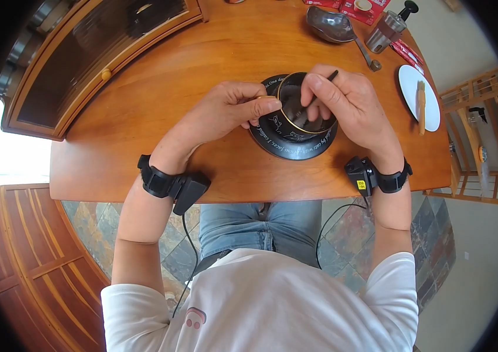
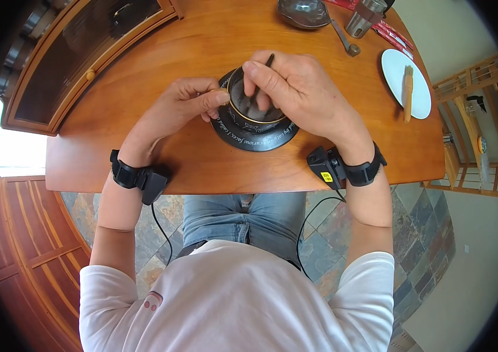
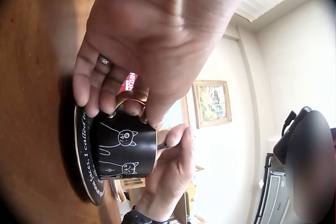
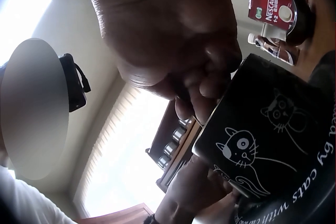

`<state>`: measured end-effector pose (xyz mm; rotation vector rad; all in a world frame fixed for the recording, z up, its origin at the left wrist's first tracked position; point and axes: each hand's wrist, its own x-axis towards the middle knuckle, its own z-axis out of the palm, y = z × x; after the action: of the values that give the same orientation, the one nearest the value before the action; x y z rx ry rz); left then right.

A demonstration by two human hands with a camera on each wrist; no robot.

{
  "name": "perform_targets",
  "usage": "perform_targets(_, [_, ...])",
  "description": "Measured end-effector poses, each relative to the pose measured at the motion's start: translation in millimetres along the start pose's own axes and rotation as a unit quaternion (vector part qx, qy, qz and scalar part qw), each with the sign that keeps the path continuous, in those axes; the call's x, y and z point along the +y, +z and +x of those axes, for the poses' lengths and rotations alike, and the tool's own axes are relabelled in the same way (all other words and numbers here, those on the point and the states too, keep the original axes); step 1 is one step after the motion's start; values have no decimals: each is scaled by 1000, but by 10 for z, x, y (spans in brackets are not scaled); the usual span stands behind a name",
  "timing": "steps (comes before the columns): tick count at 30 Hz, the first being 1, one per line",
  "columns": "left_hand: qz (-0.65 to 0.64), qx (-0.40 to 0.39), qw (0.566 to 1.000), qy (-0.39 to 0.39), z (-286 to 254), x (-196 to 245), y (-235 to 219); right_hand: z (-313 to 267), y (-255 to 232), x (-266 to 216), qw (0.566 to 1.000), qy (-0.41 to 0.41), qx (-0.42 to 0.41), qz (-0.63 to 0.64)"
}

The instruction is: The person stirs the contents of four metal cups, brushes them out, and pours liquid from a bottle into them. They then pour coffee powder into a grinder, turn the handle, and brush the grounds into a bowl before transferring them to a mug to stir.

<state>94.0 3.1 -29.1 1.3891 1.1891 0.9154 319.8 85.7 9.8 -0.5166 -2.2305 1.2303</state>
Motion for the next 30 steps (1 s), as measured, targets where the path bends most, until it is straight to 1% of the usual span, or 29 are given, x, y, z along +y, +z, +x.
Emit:
perform_targets(2, [5,-4,1000,-12,-4,15,-5,28,16,49,999,-32,35,8])
perform_targets(3, [4,-6,1000,-9,-5,19,-4,29,24,60,999,-32,35,8])
perform_targets(5, [4,-5,1000,-6,-9,27,0,34,40,78,989,-89,86,-81])
perform_targets(6, [4,-4,1000,-7,-9,35,8,45,23,101,989,-89,85,-80])
perform_targets(8, [4,-2,1000,-8,-13,29,6,58,-52,160,956,-159,110,-222])
perform_targets(9, [2,-4,1000,-6,-9,17,1,39,-85,146,956,-160,110,-222])
perform_targets(11, [0,-3,1000,-4,-6,16,-1,6,-164,65,954,-97,95,-269])
perform_targets(12, [4,-2,1000,-6,-7,20,2,-7,-197,25,954,-98,95,-268])
perform_targets(13, [8,-1,1000,-8,-7,24,3,-23,-230,-14,977,-48,42,-202])
perform_targets(14, [8,-2,1000,-8,-5,20,0,-38,-245,-36,991,4,-11,-134])
perform_targets(15, [6,-4,1000,-6,-3,11,-4,-42,-219,-47,991,4,-10,-134])
perform_targets(17, [4,-8,1000,-5,2,8,-2,-23,-123,-57,999,46,-24,-7])
perform_targets(18, [3,-8,1000,-6,-1,14,-1,-11,-98,-23,1000,20,-23,3])
perform_targets(19, [1,-8,1000,-8,-6,20,0,-3,-63,-1,1000,21,-23,3])
perform_targets(21, [-2,-4,1000,-11,-19,38,7,16,3,33,999,-31,25,13])
perform_targets(22, [-5,0,1000,-15,-21,42,10,21,27,49,999,-31,25,13])
perform_targets(24, [-4,-3,1000,-12,-20,41,7,28,57,73,993,-87,63,-42])
perform_targets(25, [-4,-6,1000,-10,-22,40,5,35,51,84,993,-87,63,-41])
perform_targets(27, [-2,-3,1000,-10,-20,36,9,41,13,111,965,-160,93,-185])
perform_targets(28, [-1,-2,1000,-8,-18,34,11,34,-16,103,965,-161,93,-185])
perform_targets(30, [3,1,1000,-9,-20,35,14,18,-96,51,939,-127,101,-304])
